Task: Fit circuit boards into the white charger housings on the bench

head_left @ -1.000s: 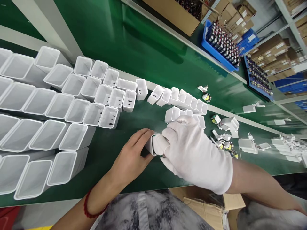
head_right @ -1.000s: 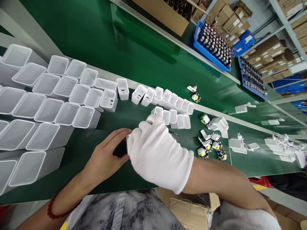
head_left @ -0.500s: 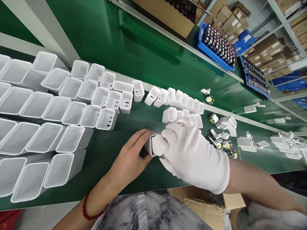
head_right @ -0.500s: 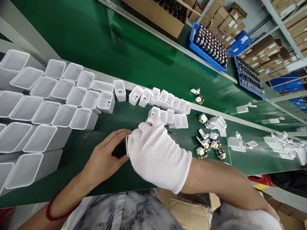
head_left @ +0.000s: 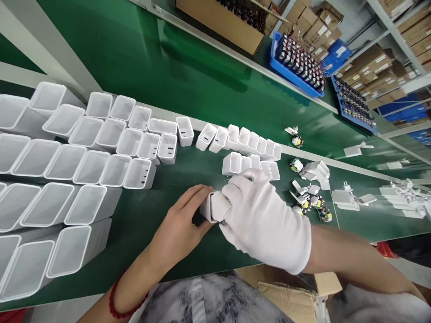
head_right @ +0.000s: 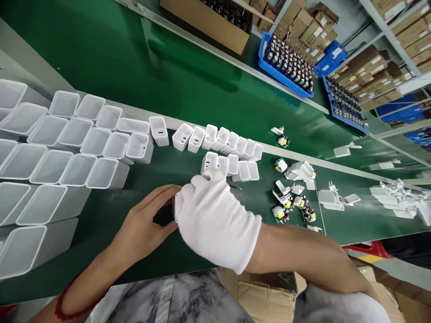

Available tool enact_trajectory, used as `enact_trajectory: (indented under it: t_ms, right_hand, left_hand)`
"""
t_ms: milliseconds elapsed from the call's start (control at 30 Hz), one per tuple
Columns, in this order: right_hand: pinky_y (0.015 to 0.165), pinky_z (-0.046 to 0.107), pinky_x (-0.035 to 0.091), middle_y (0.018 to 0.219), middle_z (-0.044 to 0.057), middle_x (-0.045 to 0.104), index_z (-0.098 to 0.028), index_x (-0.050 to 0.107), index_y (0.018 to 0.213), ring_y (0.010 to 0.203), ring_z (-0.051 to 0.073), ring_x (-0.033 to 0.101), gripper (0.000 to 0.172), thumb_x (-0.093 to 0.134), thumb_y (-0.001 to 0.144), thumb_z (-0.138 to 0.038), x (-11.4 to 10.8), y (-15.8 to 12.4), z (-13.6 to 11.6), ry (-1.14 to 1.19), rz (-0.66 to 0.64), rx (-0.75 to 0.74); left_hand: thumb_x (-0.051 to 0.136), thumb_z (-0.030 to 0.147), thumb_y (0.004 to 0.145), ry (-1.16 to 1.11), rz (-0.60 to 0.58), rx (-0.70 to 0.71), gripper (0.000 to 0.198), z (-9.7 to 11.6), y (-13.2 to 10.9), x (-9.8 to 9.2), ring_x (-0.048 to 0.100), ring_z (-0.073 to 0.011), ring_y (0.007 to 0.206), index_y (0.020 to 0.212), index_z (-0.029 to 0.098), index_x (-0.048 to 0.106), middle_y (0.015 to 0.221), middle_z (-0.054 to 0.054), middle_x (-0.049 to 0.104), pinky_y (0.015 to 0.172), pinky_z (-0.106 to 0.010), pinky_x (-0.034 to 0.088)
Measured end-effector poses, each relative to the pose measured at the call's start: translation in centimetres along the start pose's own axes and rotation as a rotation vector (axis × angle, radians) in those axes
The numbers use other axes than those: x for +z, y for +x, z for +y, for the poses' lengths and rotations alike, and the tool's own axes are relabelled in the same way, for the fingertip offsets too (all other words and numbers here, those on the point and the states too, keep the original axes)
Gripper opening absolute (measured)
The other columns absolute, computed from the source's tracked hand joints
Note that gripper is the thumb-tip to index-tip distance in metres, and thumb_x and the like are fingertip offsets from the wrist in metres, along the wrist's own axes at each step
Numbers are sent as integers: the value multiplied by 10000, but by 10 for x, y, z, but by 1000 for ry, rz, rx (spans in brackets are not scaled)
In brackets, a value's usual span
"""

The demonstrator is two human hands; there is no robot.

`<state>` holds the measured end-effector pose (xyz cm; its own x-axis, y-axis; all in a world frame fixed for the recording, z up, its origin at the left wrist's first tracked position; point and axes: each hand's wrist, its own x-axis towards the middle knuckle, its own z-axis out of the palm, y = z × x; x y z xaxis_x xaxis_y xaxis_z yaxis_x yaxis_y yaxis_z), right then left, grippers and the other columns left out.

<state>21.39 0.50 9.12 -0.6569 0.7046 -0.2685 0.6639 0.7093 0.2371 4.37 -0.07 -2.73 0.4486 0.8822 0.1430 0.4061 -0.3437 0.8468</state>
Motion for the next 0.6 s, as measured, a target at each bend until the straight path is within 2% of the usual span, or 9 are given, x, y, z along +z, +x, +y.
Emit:
enact_trajectory:
  t_ms: [200,300,333,367,433,467,500,533,600]
  right_hand:
    - [754,443,408,886,96,619,-103,599,1043,805,269,558,336,616,886,-399,-8,2,4,180,67,10]
    - [788,387,451,961,62,646,-168,587,1157,878,236,582,547,642,830,-603,3,-12,41,407,202,-6]
    - [795,364,466,1013,60,653,-195,575,1207,914,225,592,569,582,856,-643,11,-22,64,474,273,76]
    - [828,354,477,1087,62,653,-222,553,1266,967,221,601,565,509,897,-648,22,-34,92,519,332,233]
    - [927,370,470,1201,109,632,-189,494,1361,1095,235,593,476,382,1006,-485,50,-60,155,457,412,804]
    - [958,380,461,1232,131,621,-170,470,1392,1131,246,588,453,379,1019,-410,66,-72,187,380,302,1065]
    - [984,382,455,1295,152,587,-156,421,1433,1181,258,568,479,432,1007,-374,83,-83,216,319,109,1224]
    - [976,408,465,1297,196,576,-103,424,1427,1182,294,568,539,548,961,-345,99,-92,241,317,24,1267]
    - [958,447,497,1295,171,574,-119,500,1354,1153,285,586,485,619,931,-325,125,-103,274,322,-76,1291]
  left_hand:
    - [645,327,837,-50,0,-74,405,1,5,3,688,-226,1061,1231,277,563,1233,-37,655,883,-302,600]
    - [683,449,793,-107,-18,-195,451,2,8,5,719,-237,990,1205,295,583,1199,-28,681,768,-269,623]
    - [686,489,781,-119,-27,-251,470,3,8,4,722,-244,986,1201,301,589,1201,-26,682,736,-259,627]
    - [688,520,771,-130,-37,-304,488,4,7,4,723,-250,990,1200,308,594,1204,-24,684,713,-250,628]
    - [693,542,759,-155,-61,-374,515,3,4,1,726,-257,995,1213,321,592,1198,-19,694,692,-240,631]
    - [705,532,752,-166,-73,-379,523,2,2,0,728,-259,995,1219,326,591,1191,-16,703,702,-241,632]
    - [721,511,745,-171,-79,-367,527,0,0,-1,731,-261,993,1223,331,592,1186,-11,710,720,-245,632]
    - [740,481,735,-171,-79,-343,529,-2,-3,-2,734,-264,989,1223,338,595,1182,-6,717,738,-249,631]
    - [774,421,709,-167,-64,-293,539,-7,-8,-3,736,-272,986,1217,355,605,1191,6,721,769,-256,627]
